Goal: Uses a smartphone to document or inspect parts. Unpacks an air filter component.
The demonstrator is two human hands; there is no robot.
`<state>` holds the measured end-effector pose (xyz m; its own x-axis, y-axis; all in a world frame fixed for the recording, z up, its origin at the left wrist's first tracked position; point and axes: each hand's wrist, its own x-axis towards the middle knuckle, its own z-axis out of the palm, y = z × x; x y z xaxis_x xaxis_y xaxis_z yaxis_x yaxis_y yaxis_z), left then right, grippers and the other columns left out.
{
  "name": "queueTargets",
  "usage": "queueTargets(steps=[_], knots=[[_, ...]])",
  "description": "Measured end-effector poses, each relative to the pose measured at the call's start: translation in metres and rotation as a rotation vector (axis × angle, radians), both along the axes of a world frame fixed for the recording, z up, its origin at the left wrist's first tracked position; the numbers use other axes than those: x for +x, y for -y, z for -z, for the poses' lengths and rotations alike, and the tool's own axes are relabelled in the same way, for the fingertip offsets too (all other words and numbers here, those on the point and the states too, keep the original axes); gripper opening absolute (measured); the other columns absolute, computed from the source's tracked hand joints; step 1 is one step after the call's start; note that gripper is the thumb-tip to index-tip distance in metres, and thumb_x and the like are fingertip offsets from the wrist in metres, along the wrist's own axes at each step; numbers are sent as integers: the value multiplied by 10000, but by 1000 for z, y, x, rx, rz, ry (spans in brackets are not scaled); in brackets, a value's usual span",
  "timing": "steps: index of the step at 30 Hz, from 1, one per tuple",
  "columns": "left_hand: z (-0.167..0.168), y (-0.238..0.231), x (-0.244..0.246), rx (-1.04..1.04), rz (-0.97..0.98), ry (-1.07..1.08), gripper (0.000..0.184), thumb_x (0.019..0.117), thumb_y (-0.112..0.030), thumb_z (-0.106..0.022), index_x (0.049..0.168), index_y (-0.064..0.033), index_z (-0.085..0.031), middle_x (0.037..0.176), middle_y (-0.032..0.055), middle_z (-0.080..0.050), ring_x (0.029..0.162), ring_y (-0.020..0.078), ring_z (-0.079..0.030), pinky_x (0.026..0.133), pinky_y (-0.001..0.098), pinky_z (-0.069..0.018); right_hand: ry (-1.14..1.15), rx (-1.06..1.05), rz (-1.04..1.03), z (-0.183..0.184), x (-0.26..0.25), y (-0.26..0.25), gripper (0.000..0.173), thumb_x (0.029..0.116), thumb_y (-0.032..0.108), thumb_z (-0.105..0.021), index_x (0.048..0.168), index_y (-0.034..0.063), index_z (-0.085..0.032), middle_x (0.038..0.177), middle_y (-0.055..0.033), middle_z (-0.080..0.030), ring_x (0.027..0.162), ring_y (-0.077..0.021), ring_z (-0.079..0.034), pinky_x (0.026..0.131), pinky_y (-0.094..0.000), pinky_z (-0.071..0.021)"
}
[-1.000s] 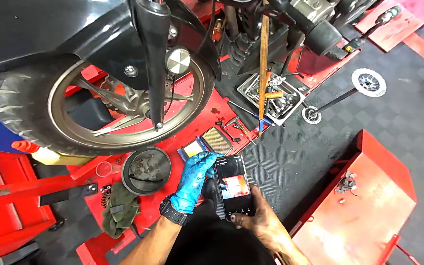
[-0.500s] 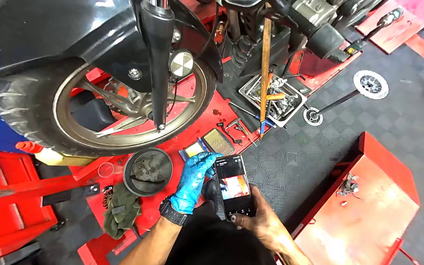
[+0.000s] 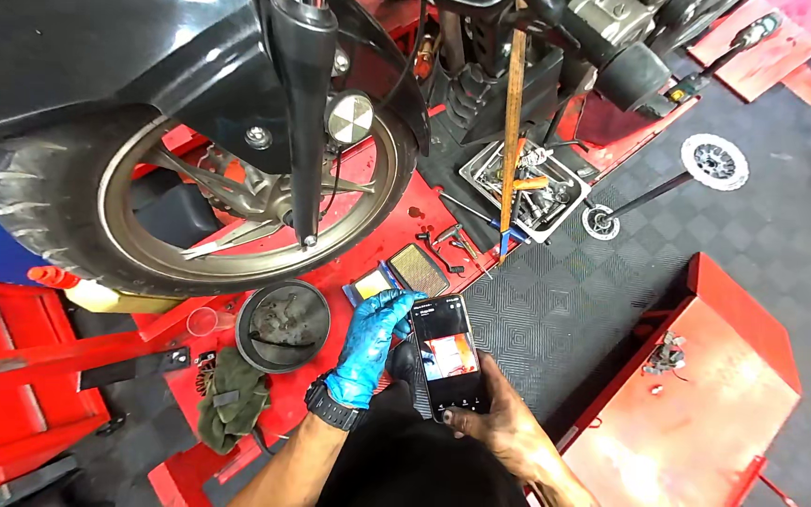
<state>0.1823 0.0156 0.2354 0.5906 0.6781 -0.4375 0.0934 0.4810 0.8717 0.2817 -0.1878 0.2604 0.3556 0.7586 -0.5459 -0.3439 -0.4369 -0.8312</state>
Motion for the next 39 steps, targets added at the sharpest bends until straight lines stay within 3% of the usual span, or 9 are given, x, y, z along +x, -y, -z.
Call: queueTargets(steps=[5,10,19,23,27,30,33,37,39], knots=[[5,-2,2,-13,-18,15,192,1028,-167,-614,1010,-27,-745,730,88,-664,592,138,-580,601,278,-527,33,-17,-18,-1,3,-1,874,731,73,-887,1460,124,-407,1195,-85,-696,929,-235,-745,723,-394,-678],[-2,5,-5,31,26,-41,190,1036,-241,-606,1068,-106,-735,756,26,-660,603,95,-564,603,248,-509,317,-159,-181,0,5,-1,1056,643,221,-938,1519,129,-356,1322,-10,-634,1175,-71,-643,1015,-294,-567],[5,4,-8,22,10,-50,215,1035,-210,-607,1101,-68,-754,815,72,-691,625,130,-585,608,264,-520,401,-170,-211,6,0,-5,1096,656,264,-930,1553,112,-320,1400,-37,-584,1246,-78,-599,1060,-300,-534],[9,3,-12,-2,-26,-71,194,1027,-210,-624,1081,-69,-745,787,66,-683,617,129,-591,611,267,-528,395,-166,-228,11,-2,-7,1095,634,277,-940,1534,116,-338,1332,-27,-625,1172,-80,-642,1011,-311,-567],[22,1,-24,-58,-71,-99,195,1023,-175,-627,1089,-34,-745,799,100,-691,630,153,-613,631,292,-547,411,-182,-251,25,-5,-11,1198,597,414,-960,1558,112,-312,1356,-68,-603,1172,-111,-642,1002,-332,-569],[36,4,-42,-117,-110,-165,197,1021,-161,-626,1092,-6,-725,832,99,-692,663,152,-631,639,289,-551,568,-258,-271,39,-18,-19,1264,571,510,-958,1575,111,-302,1398,-119,-570,1176,-200,-642,975,-428,-577],[48,8,-71,-165,-189,-261,232,1023,-188,-625,1137,-3,-705,874,83,-689,687,141,-646,645,287,-564,781,-329,-412,55,-38,-33,1302,575,557,-946,1593,84,-287,1416,-189,-551,1074,-326,-681,856,-551,-594],[69,15,-125,-192,-362,-322,229,1029,-180,-608,1140,-2,-701,872,87,-693,673,141,-649,618,288,-566,926,-227,-581,84,-71,-49,1136,620,494,-906,1530,51,-390,1370,-201,-600,925,-354,-726,749,-568,-604],[80,20,-155,-219,-448,-374,231,1039,-168,-589,1150,5,-695,878,99,-693,668,147,-649,615,298,-565,916,-132,-659,104,-86,-59,1057,629,496,-890,1483,41,-468,1355,-202,-617,926,-356,-728,752,-568,-604]])
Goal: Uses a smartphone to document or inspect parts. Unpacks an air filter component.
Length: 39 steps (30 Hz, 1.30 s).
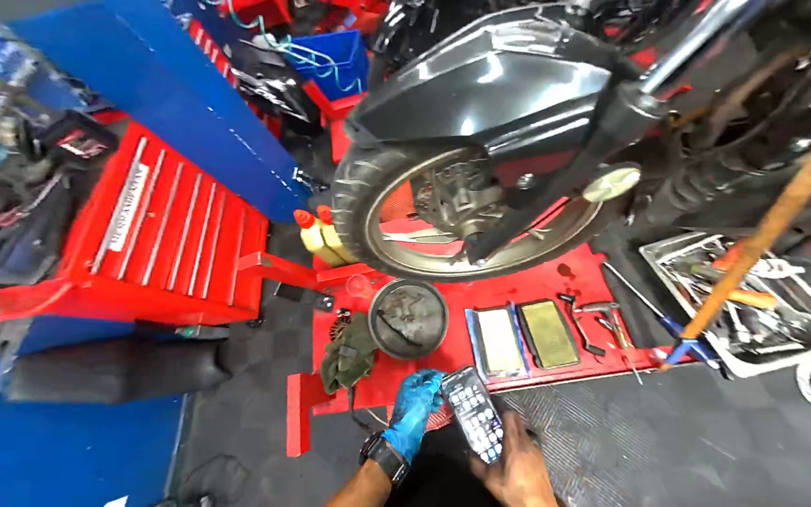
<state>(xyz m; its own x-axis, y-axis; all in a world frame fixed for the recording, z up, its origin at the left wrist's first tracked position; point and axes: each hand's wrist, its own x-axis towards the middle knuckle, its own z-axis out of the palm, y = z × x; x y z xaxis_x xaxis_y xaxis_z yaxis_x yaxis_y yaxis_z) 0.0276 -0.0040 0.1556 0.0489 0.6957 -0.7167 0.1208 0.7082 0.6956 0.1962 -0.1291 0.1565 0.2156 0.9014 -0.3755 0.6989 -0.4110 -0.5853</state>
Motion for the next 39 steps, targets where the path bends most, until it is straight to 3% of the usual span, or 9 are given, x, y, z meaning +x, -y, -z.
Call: queueTargets(steps=[7,10,13,19,23,29,33,36,39], knots=[[62,26,-101,-148,-365,-243,365,1098,-266,-456,1159,23,-671,914,161,-694,736,228,-658,671,392,-563,-104,-136,-546,66,-66,-78,941,707,438,-819,1537,214,-437,1490,-210,-466,1187,-404,-614,874,-588,-571],[102,40,-130,-162,-494,-196,487,1128,-336,-328,1365,24,-555,1246,224,-658,1073,314,-666,894,486,-548,-118,-97,-733,105,-93,-110,956,686,237,-854,1525,102,-416,1529,-231,-404,1281,-452,-531,857,-609,-570],[119,47,-134,-111,-340,-275,529,1129,-365,-311,1478,5,-456,1356,237,-621,1177,346,-647,940,524,-536,-125,5,-793,147,-114,-130,810,739,46,-803,1471,0,-459,1533,-250,-405,1366,-464,-453,943,-607,-540],[83,63,-78,89,83,-458,451,1085,-270,-460,1471,-42,-512,1263,178,-681,1055,283,-703,884,491,-587,-12,191,-312,143,-67,-114,404,966,231,-591,1354,122,-628,1442,-199,-553,1347,-399,-509,1088,-608,-425],[69,64,-27,191,156,-405,424,1068,-215,-503,1436,-7,-538,1230,197,-687,1033,267,-710,908,457,-590,264,-28,311,164,25,-123,628,904,347,-636,1422,5,-544,1434,-261,-536,1341,-433,-506,1100,-579,-415],[71,26,51,400,585,-521,415,1040,-273,-552,1401,-80,-615,1304,127,-686,1200,235,-664,1078,474,-516,274,-112,433,171,61,-146,780,871,303,-692,1544,30,-408,1502,-283,-465,1375,-456,-465,1103,-641,-378],[90,-6,98,311,578,-629,389,1027,-271,-591,1363,-80,-644,1283,136,-692,1209,255,-653,1079,484,-501,-31,-202,398,164,82,-152,965,768,280,-804,1567,4,-337,1508,-308,-432,1376,-483,-443,1077,-675,-393],[111,-15,121,151,474,-643,438,1033,-298,-608,1374,-23,-609,1354,201,-633,1260,342,-600,1053,556,-484,-194,-219,345,169,92,-141,836,753,291,-832,1458,11,-481,1446,-248,-523,1321,-440,-515,1027,-630,-458],[129,-14,142,-7,427,-644,565,1049,-402,-548,1466,-22,-512,1489,206,-527,1378,369,-500,1112,593,-427,-306,-202,291,174,105,-120,701,786,212,-795,1409,1,-551,1550,-251,-406,1423,-453,-404,1014,-631,-490]])
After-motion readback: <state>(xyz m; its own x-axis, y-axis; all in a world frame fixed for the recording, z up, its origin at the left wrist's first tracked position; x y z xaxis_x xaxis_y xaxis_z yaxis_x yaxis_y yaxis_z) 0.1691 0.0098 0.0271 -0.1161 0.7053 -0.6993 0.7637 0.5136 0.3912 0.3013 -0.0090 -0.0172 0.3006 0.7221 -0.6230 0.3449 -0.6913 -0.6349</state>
